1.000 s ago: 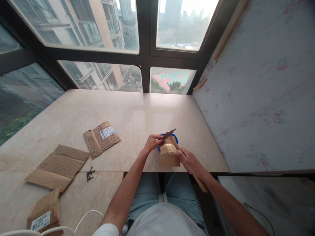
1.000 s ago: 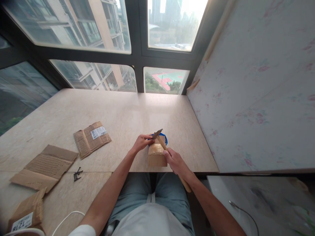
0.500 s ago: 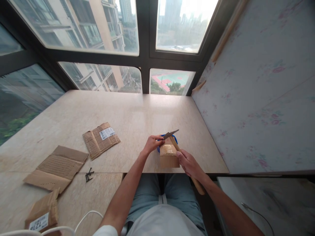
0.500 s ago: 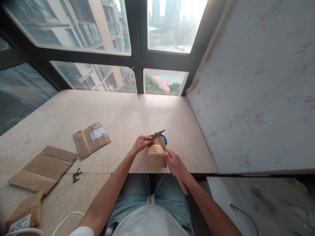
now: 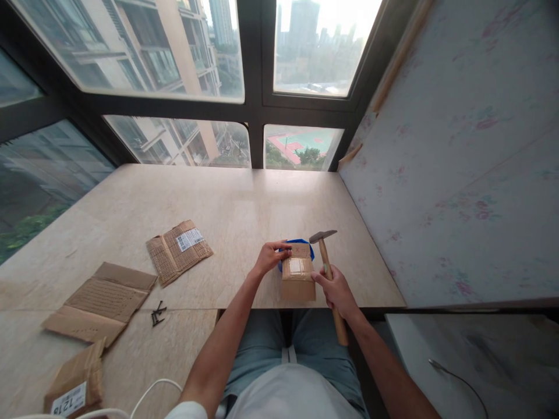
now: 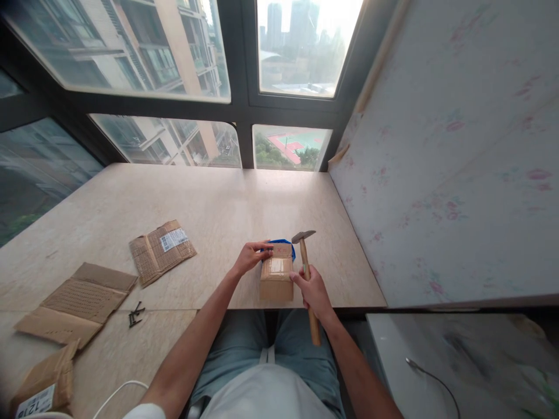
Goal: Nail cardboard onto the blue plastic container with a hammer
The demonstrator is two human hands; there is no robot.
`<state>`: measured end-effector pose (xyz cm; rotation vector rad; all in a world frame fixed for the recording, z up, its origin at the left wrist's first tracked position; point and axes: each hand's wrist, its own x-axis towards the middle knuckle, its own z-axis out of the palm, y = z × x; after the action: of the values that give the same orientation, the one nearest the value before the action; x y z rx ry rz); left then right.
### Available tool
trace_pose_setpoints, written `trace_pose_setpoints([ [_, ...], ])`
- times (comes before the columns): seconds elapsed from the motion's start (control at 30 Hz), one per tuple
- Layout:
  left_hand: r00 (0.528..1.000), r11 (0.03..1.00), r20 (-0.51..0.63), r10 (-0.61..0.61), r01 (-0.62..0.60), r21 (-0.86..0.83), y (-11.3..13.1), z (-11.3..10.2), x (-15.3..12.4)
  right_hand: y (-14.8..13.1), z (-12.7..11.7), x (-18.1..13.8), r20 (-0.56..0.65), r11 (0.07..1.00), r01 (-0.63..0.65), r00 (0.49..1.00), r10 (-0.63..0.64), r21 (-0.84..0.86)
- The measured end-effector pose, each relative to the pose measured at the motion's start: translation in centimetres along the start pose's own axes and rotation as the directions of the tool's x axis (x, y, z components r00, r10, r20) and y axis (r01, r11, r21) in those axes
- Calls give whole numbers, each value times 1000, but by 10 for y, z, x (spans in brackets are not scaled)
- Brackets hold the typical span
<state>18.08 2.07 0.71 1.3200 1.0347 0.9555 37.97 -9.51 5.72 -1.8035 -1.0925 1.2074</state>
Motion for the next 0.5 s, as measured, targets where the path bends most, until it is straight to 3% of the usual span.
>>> trace_pose_setpoints([
  [0.1,1000,1000,-1,-3,3,23,2,0,-1,-2,3,-1,-1,997,9,1000,-9,81],
  [0.3,999,997,-24,29,-27,70,6,1,-1,-9,-4,2,-34,993,77,997,-74,91],
  [0.5,999,993,-14,51,-49,104,10,5,0,-14,-10,3,-21,992,51,999,-48,117],
])
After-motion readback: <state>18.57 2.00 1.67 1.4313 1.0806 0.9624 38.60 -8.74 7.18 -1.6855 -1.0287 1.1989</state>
